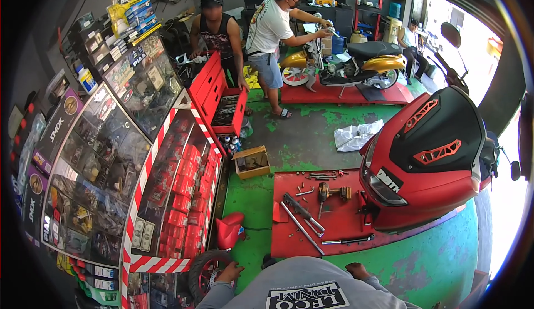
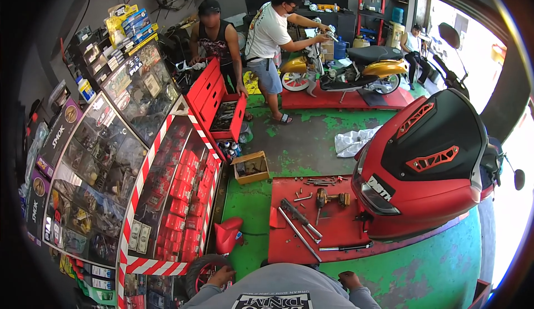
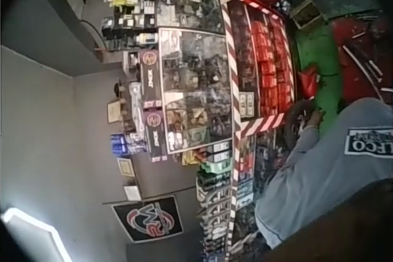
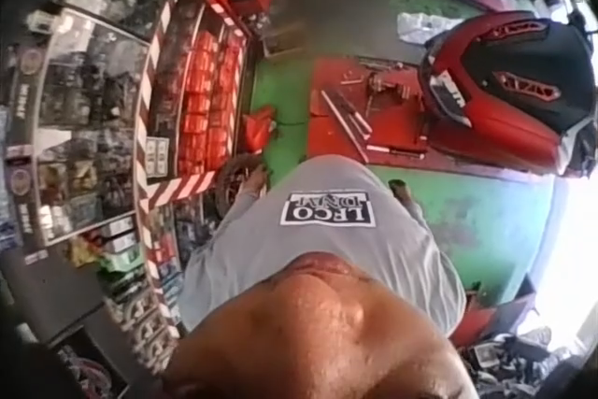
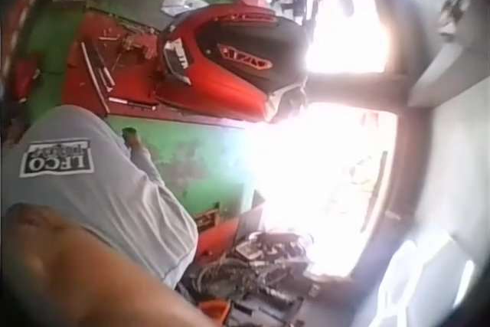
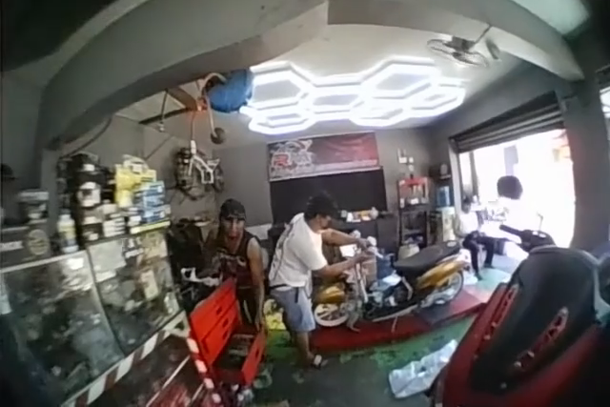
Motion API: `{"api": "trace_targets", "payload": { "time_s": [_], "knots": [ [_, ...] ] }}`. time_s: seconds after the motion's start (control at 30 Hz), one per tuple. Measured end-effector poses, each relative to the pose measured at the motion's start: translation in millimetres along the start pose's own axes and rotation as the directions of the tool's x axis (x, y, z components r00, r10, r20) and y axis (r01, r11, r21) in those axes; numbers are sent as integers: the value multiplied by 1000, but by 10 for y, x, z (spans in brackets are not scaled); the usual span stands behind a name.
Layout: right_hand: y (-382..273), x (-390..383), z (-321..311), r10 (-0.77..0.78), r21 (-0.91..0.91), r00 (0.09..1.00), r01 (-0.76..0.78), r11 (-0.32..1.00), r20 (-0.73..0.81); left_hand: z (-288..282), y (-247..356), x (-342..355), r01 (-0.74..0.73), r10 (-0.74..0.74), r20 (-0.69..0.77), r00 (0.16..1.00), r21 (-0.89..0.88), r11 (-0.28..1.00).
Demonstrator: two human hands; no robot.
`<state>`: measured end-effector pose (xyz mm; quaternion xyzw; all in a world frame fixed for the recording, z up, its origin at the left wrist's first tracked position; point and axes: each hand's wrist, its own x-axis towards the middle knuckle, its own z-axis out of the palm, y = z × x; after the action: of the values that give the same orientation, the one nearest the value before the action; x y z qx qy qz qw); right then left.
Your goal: Dismantling and cleaning motorcycle suspension components on a tray in a repair shop.
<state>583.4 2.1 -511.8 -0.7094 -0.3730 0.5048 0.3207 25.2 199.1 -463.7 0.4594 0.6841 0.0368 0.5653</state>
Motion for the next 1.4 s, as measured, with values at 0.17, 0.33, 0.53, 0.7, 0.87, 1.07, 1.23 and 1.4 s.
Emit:
{"api": "trace_targets", "payload": {
  "time_s": [0.17, 0.33, 0.53, 0.7, 0.87, 1.07, 1.23, 1.4],
  "knots": [
    [-124, 22, 12, 183, 118, 983, -178, 977, -33, 44, -18, -21, 29, -29, -14, 999, 14, 999],
    [-71, 28, -25, 143, 119, 990, -142, 983, -4, 9, -41, -24, -16, 16, 3, 1000, 37, 999],
    [-514, -8, -48, 259, -3, 966, -259, 966, -2, -60, -369, 245, -102, 102, 7, 995, 98, 990],
    [-438, 77, -65, 275, 38, 961, -275, 961, 24, -112, -22, 124, -14, 16, -37, 999, 55, 998],
    [-408, 141, -11, 313, 70, 947, -318, 946, 79, -166, -376, 175, -51, 50, -27, 998, -55, 997],
    [-506, 89, 300, 367, 111, 930, -364, 925, -6, -379, -281, 4, -22, 23, -16, 1000, 75, 997],
    [-745, -2, 643, 363, -9, 931, -363, 932, 33, -628, -594, 122, 26, -30, 59, 998, 75, 997],
    [-699, -119, 955, 306, 35, 950, -304, 952, -63, -869, -269, 15, 53, -68, 100, 993, 147, 988]
  ]
}}
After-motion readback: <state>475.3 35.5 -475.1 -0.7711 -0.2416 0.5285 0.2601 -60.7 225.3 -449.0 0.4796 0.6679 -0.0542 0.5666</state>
